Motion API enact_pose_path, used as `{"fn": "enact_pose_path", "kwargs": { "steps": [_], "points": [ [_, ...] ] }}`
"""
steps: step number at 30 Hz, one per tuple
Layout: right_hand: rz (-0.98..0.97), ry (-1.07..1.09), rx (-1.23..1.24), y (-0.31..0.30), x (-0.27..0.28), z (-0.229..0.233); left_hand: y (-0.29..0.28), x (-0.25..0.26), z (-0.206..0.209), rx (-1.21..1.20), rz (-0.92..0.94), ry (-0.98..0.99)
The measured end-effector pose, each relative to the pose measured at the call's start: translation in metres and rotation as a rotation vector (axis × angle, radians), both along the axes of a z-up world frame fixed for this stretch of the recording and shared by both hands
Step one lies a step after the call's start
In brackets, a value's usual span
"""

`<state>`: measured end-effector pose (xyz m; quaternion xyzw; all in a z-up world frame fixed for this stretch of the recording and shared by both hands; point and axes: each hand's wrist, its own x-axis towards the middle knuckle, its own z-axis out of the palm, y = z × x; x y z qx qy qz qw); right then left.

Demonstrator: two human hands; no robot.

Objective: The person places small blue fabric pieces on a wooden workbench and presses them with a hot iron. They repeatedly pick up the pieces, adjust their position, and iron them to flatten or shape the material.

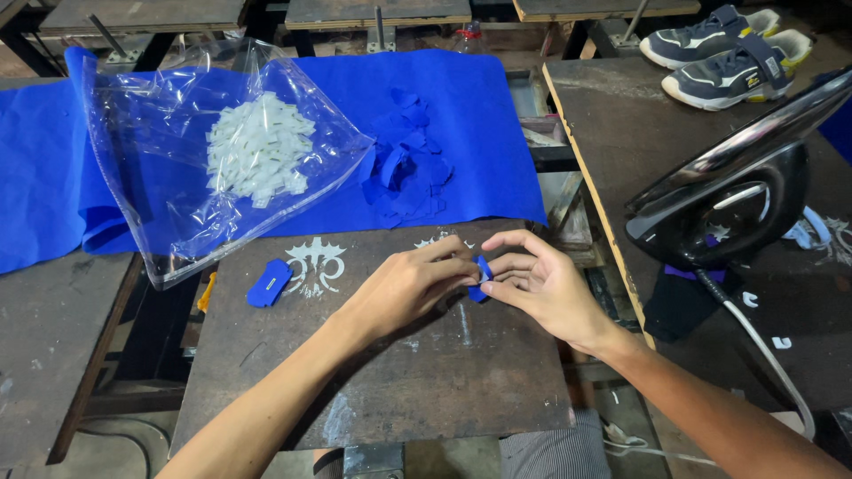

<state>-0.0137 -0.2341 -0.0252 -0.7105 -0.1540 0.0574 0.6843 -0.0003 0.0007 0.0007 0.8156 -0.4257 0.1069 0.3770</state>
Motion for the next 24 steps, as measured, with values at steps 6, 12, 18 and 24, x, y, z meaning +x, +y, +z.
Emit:
{"fn": "enact_pose_path", "kwargs": {
  "steps": [6, 12, 18, 24],
  "points": [
    [0.005, -0.02, -0.042, 0.0009, -0.0023, 0.0043, -0.0006, -0.0004, -0.0013, 0.021, -0.016, 0.018],
    [0.0, -0.029, -0.037, -0.0013, 0.0012, -0.0034, -0.0019, 0.0001, 0.0029, 0.016, -0.025, 0.023],
    [-0.007, 0.014, 0.003, 0.0016, -0.0018, 0.0035, -0.0019, 0.0003, 0.0072, -0.093, -0.046, 0.063],
    [-0.009, 0.013, -0.01, 0.0006, -0.0012, 0.0013, 0.0, 0.0019, 0.0061, -0.182, -0.048, 0.105]
  ]
}}
